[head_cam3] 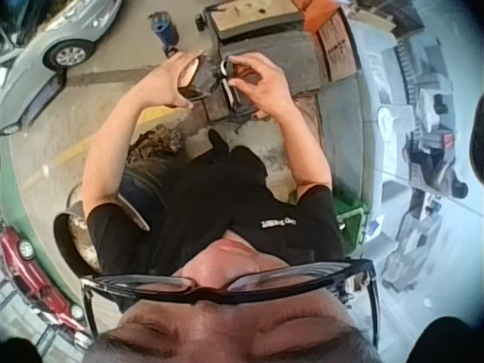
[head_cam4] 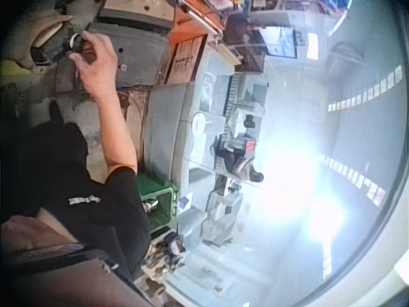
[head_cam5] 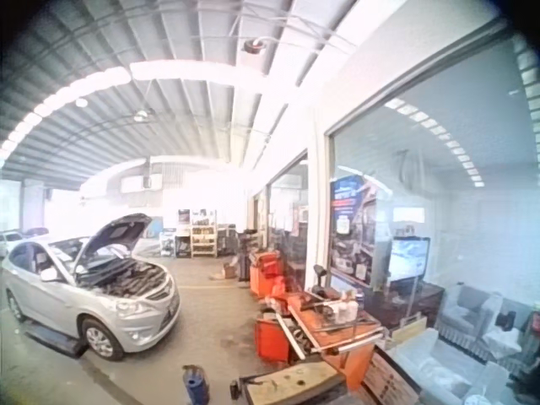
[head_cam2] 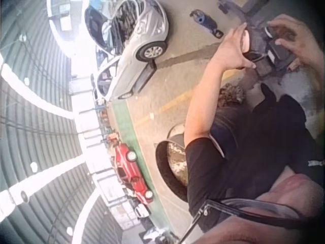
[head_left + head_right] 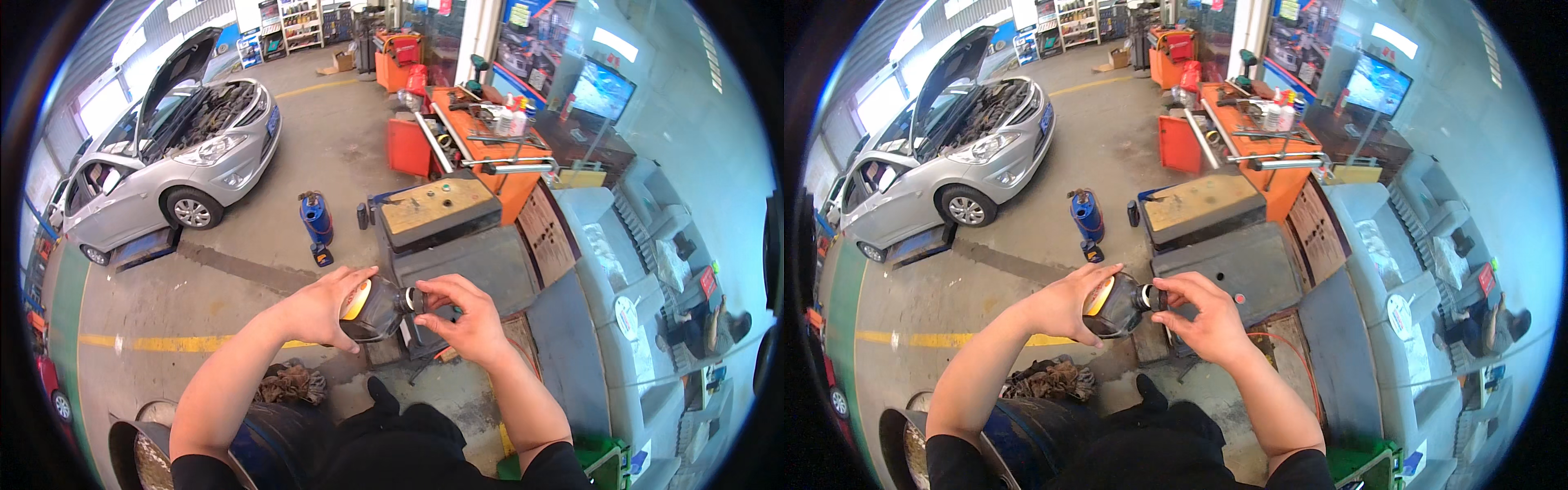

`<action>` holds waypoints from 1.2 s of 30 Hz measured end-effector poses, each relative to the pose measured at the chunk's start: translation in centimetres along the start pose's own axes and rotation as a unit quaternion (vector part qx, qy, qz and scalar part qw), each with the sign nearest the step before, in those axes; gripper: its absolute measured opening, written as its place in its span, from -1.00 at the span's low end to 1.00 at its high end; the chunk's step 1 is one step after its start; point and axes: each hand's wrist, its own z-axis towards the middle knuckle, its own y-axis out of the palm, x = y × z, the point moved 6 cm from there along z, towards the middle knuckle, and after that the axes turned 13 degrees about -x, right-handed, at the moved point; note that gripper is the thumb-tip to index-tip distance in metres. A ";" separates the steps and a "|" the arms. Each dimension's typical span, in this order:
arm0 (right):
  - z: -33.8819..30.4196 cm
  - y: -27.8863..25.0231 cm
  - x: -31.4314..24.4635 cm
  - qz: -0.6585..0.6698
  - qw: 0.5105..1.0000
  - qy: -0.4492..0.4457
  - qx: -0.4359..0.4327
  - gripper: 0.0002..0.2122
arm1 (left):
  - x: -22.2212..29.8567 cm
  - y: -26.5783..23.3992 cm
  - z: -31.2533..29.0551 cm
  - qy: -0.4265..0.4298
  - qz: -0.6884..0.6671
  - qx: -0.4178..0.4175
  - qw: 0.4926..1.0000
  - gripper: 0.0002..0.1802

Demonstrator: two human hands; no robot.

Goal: The person opens a silver car's hood and pours engine oil from a blue container into the engine. They then retrieve a funnel, place it in the oil fill port, and pour additional oil from a smaller bottle. The person closes the oil cap and places the funnel on a workbench.

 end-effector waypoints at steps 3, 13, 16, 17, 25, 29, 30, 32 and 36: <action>5.6 1.1 0.2 -0.087 0.994 -0.064 -0.029 -0.50 | -4.6 -2.3 0.1 -0.035 -0.023 -0.044 0.998 0.51; 21.8 8.3 5.7 0.002 0.985 -0.077 -0.154 -0.52 | -17.8 -9.7 -3.1 -0.098 -0.027 -0.048 0.994 0.48; 26.1 11.7 9.3 0.019 0.985 -0.003 -0.172 -0.53 | -22.5 -11.4 -3.9 -0.133 0.005 -0.004 0.991 0.48; 27.9 12.8 10.6 0.039 0.987 0.002 -0.153 -0.62 | -24.2 -11.9 -3.8 -0.145 0.015 0.011 0.989 0.48; 45.2 21.9 24.7 0.337 0.820 0.405 -0.225 -0.27 | -39.7 -22.3 0.6 -0.142 0.187 0.144 0.961 0.39; 57.4 21.0 21.9 0.152 0.972 0.076 -0.161 -0.56 | -48.7 -29.9 1.3 -0.189 0.141 0.150 0.960 0.39; 60.1 21.2 21.6 0.109 0.971 0.056 -0.207 -0.45 | -50.4 -31.5 1.3 -0.194 0.136 0.156 0.959 0.39; 65.5 22.2 22.0 0.085 0.960 0.105 -0.247 -0.50 | -53.2 -34.7 1.4 -0.195 0.141 0.161 0.957 0.38; 74.8 24.6 25.4 0.183 0.885 0.271 -0.331 -0.56 | -59.3 -40.9 1.7 -0.203 0.194 0.175 0.944 0.37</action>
